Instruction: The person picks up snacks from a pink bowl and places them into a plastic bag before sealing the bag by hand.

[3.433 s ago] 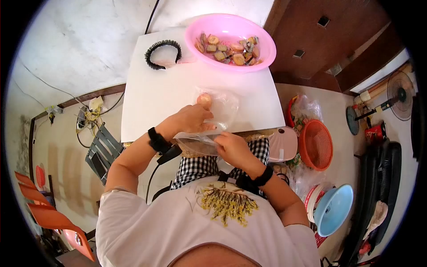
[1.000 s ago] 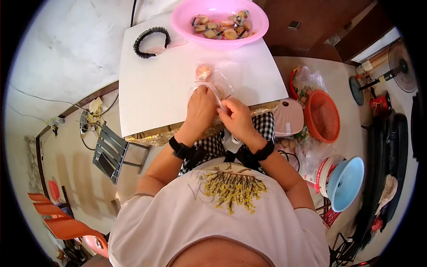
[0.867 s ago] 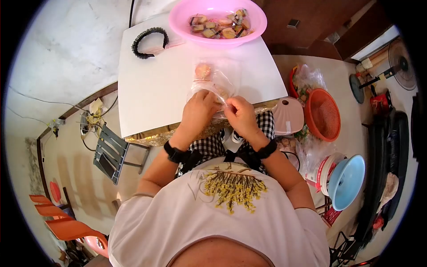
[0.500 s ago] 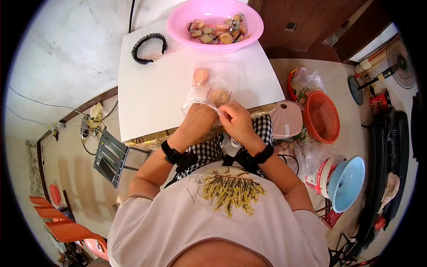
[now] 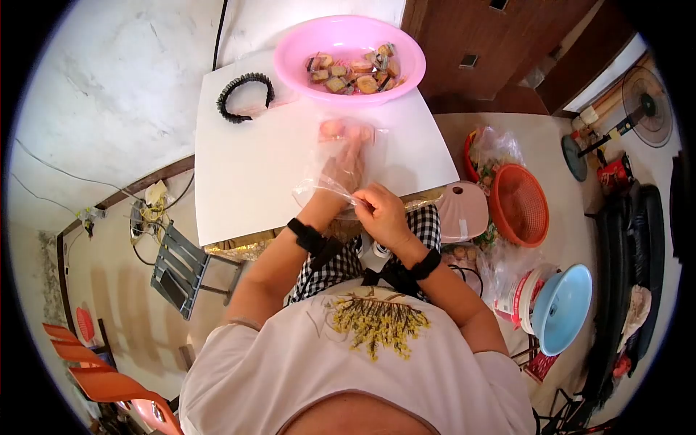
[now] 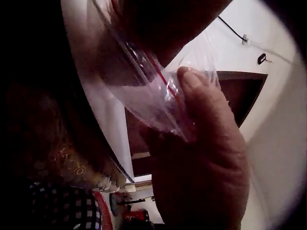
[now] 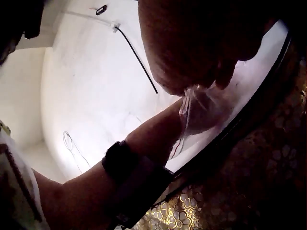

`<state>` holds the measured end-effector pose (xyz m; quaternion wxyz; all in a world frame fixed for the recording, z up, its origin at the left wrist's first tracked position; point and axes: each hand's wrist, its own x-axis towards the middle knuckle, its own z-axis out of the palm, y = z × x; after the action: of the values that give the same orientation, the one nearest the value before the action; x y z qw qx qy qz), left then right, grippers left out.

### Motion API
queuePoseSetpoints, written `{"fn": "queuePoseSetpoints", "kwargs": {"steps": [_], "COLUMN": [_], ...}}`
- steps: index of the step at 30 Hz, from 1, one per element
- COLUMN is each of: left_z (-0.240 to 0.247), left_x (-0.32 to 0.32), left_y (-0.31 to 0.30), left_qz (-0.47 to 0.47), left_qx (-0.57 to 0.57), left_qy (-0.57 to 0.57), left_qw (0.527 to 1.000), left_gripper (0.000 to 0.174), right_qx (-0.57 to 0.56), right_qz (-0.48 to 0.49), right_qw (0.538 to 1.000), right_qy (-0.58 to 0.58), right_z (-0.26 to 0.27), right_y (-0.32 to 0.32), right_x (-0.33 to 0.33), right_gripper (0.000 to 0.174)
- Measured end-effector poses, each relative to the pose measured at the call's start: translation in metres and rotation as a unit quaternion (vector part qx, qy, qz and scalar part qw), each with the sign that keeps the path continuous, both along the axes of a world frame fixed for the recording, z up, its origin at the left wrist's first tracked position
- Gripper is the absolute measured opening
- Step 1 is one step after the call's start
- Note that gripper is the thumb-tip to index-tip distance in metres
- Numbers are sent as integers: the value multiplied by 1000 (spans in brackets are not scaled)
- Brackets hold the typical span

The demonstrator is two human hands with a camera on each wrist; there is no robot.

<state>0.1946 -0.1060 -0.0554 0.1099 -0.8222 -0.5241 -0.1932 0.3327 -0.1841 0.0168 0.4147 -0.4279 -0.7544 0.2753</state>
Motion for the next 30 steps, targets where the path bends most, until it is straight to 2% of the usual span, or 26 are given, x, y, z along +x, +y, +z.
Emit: {"fn": "queuePoseSetpoints", "kwargs": {"steps": [2,4,6,9,12,14,16,19,22,23,26,30], "left_z": [19,43,68,126,147,171,164,154,153,137,116,127], "left_x": [-14,-29,-43,-64,-88,-93,-93,-71,-35,-30,-11,2], "left_y": [-25,-50,-65,-64,-14,37,94,159,192,211,235,228], "left_qz": [-92,-161,-205,-275,-235,-198,-162,-171,-204,-236,-184,-139], "left_qx": [-4,-80,-230,-357,-266,-192,-115,-132,-233,-231,-270,-324], "left_qy": [-83,-103,-63,-41,-166,-96,-74,-12,14,11,40,101], "left_qw": [992,978,949,892,920,956,977,976,951,944,944,930], "left_gripper": [45,42,38,27,20,17,16,17,18,18,18,20], "right_qx": [-5,-31,-44,-58,-108,-151,-168,-204,-221,-229,-220,-216], "right_qz": [-4,-19,-27,-21,8,40,67,100,120,125,135,132], "right_qw": [1000,998,997,997,993,987,983,973,967,965,965,967], "right_qy": [24,42,54,56,44,35,26,26,36,41,43,42], "right_z": [-4,-5,-10,-21,-25,-27,-28,-28,-22,-24,-27,-31], "right_y": [4,6,10,19,30,37,41,48,52,53,55,55], "right_x": [-1,-1,0,4,7,12,15,21,23,24,25,25], "right_gripper": [6,3,3,5,9,10,11,11,9,9,8,8]}}
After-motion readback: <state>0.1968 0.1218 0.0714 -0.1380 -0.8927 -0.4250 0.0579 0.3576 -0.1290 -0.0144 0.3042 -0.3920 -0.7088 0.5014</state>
